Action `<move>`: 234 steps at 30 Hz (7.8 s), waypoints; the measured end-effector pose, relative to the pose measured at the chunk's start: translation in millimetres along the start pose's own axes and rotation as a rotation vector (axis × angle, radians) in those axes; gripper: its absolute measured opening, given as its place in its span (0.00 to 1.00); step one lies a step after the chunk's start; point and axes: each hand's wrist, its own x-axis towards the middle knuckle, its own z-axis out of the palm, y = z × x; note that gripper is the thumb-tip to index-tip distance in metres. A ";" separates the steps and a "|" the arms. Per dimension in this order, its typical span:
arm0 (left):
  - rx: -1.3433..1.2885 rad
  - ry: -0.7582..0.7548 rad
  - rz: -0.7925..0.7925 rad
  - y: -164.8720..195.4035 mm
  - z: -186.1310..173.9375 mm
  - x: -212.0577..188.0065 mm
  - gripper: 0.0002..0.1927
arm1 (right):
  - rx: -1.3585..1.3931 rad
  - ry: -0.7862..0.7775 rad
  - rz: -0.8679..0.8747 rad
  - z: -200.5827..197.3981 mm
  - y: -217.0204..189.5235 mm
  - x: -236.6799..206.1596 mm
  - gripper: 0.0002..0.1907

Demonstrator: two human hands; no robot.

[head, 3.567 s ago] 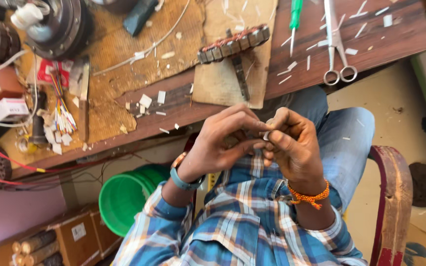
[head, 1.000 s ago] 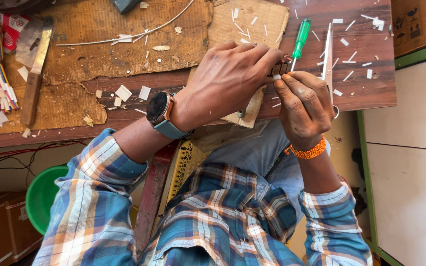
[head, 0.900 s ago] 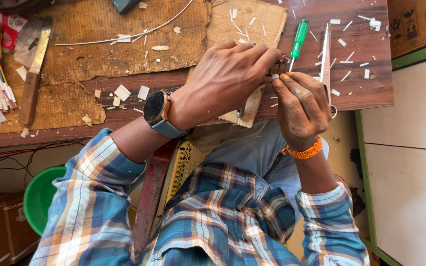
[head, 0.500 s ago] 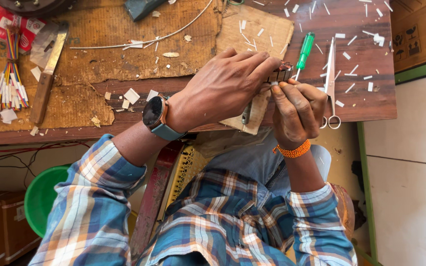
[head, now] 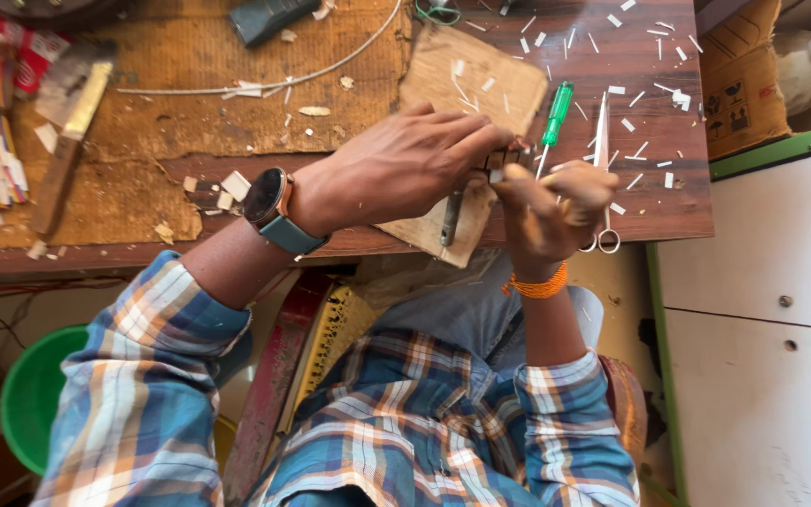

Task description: The person cuts small white plastic pieces with scissors and inserts them into slots on a cylindrical copper-wound component mounted on a wooden block. They repeat this process multiple times, using a screwdriver to adjust the component between insertions.

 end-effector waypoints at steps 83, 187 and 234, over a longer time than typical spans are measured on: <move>-0.018 0.545 0.020 -8.7 47.1 -18.2 0.24 | 1.128 0.229 0.995 -59.2 6.9 -6.7 0.23; -0.025 0.419 -0.164 21.8 25.9 -12.2 0.27 | 0.557 -0.160 0.609 -33.3 -49.0 31.9 0.15; -0.354 0.441 -0.255 18.7 18.0 -19.9 0.14 | 0.516 -0.599 1.132 -61.4 55.8 41.1 0.15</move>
